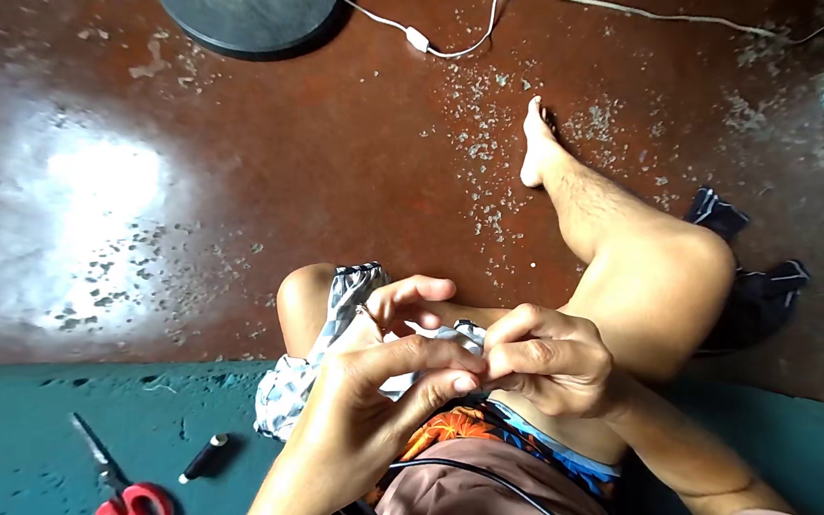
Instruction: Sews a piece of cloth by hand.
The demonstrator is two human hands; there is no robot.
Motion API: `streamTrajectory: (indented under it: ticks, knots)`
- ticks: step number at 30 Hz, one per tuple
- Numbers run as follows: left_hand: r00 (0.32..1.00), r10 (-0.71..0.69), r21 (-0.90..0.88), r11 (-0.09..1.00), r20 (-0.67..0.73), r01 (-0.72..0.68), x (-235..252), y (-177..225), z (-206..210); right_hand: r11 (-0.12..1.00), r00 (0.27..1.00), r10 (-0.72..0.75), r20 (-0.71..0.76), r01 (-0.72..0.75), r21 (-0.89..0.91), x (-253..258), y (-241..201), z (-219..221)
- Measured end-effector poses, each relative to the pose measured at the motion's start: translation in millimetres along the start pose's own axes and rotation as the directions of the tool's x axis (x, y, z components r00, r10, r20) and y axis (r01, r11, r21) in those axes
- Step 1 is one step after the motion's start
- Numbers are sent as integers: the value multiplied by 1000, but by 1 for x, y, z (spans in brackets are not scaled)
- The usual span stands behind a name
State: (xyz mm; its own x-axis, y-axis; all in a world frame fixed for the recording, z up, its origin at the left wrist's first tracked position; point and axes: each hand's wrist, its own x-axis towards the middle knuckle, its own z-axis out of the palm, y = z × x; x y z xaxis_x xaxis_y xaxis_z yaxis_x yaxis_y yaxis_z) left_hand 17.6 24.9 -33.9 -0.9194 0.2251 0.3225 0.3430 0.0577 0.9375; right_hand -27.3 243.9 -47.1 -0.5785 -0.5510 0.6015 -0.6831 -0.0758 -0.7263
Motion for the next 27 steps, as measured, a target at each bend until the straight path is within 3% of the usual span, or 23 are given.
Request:
streamTrajectory:
  ticks: [4, 9, 13, 17, 21, 23, 27]
  knots:
    - [998, 24, -28, 999, -61, -26, 1, 5, -5, 1000, 1000, 2, -2, -2, -8, 0, 0, -1]
    - [977, 38, 6, 999, -210, -38, -14, 15, -52, 1000, 1000, -12, -20, 12, -28, -2, 2, -4]
    - [933, 14, -145, 987, -359, -71, -46, 23, -84, 999, 999, -20, -42, 18, -49, -3, 2, -6]
    - [961, 20, -177, 982, -275, -71, -65, 33, -93, 998, 998, -40, -44, 37, -60, -4, 2, -7]
    - [987, -13, -443, 894, -162, -61, -56, 38, -76, 998, 998, -56, -38, 55, -25, -5, 2, -7]
    - [995, 63, -360, 929, -82, -88, -45, 32, -68, 998, 997, -65, -33, 65, -14, -5, 2, -7]
    - [985, 143, 49, 988, 97, -148, -21, 28, -45, 996, 996, -94, -6, 94, 4, -7, 3, -8]
